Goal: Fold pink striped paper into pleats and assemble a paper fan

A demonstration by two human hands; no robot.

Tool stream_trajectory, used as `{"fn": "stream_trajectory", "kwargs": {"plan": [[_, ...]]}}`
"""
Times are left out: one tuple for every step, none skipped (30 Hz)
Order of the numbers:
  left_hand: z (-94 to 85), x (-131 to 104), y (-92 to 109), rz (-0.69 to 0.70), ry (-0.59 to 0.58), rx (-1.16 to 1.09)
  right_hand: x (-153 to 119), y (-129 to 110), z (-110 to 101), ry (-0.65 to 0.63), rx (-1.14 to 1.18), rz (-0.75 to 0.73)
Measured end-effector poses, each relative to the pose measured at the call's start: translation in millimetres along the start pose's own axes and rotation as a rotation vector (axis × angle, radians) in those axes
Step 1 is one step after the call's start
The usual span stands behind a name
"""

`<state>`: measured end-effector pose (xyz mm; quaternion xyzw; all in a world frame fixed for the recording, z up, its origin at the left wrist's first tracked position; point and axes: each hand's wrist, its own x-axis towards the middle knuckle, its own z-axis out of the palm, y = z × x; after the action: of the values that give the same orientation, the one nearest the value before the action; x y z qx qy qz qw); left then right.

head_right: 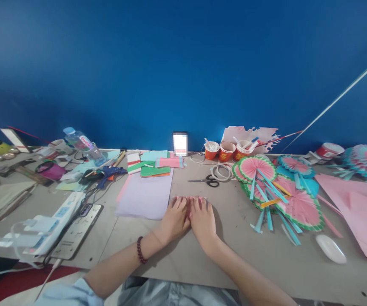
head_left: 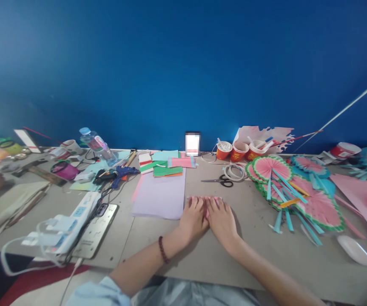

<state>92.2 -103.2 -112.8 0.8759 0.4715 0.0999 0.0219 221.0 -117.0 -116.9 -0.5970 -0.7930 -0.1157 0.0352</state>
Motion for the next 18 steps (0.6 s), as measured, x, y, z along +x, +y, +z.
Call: {"fn": "stream_trajectory", "kwargs": {"plan": [[0.8, -0.1, -0.4, 0.000, -0.001, -0.001, -0.1, -0.6, -0.2, -0.002, -0.001, 0.004], [1.8, -0.2, -0.9, 0.000, -0.001, -0.004, -0.3, -1.0, -0.3, -0.006, -0.003, 0.006], [2.8, -0.2, -1.3, -0.003, -0.002, -0.008, -0.6, -1.1, -0.3, -0.011, -0.006, 0.006], [3.7, -0.3, -1.7, -0.004, -0.003, -0.012, -0.9, -1.1, -0.1, -0.015, -0.008, 0.008], [4.2, -0.2, -2.0, -0.003, -0.004, -0.017, -1.2, -1.0, 0.2, -0.019, -0.011, 0.009], [4.2, -0.1, -2.2, -0.003, -0.005, -0.020, -1.5, -0.8, 0.6, -0.021, -0.015, 0.009], [3.8, 0.0, -2.3, -0.004, -0.005, -0.024, -1.7, -0.6, 1.0, -0.022, -0.018, 0.008], [2.9, 0.2, -2.2, -0.004, -0.006, -0.028, -1.8, -0.6, 1.5, -0.021, -0.019, 0.006], [1.8, 0.4, -2.0, -0.003, -0.006, -0.034, -1.6, -0.6, 1.9, -0.021, -0.019, 0.002], [0.7, 0.6, -1.7, -0.003, -0.007, -0.039, -1.3, -0.7, 2.2, -0.020, -0.019, -0.001], [-0.2, 0.9, -1.5, -0.003, -0.007, -0.041, -0.9, -0.9, 2.4, -0.022, -0.020, -0.005], [-0.7, 1.1, -1.2, -0.003, -0.007, -0.043, -0.4, -1.2, 2.4, -0.026, -0.022, -0.010], [-0.5, 1.2, -1.1, -0.002, -0.005, -0.043, 0.2, -1.3, 2.4, -0.030, -0.028, -0.014], [0.1, 1.3, -1.1, -0.003, -0.002, -0.043, 0.7, -1.4, 2.2, -0.034, -0.036, -0.017], [1.3, 1.3, -1.2, -0.004, 0.002, -0.043, 1.1, -1.5, 2.0, -0.035, -0.045, -0.020], [2.7, 1.2, -1.3, -0.005, 0.006, -0.042, 1.4, -1.4, 1.9, -0.034, -0.053, -0.021], [4.2, 1.0, -1.5, -0.005, 0.010, -0.042, 1.5, -1.2, 1.8, -0.031, -0.060, -0.024], [5.6, 0.8, -1.6, -0.005, 0.013, -0.040, 1.5, -1.1, 1.9, -0.027, -0.065, -0.029]]}}
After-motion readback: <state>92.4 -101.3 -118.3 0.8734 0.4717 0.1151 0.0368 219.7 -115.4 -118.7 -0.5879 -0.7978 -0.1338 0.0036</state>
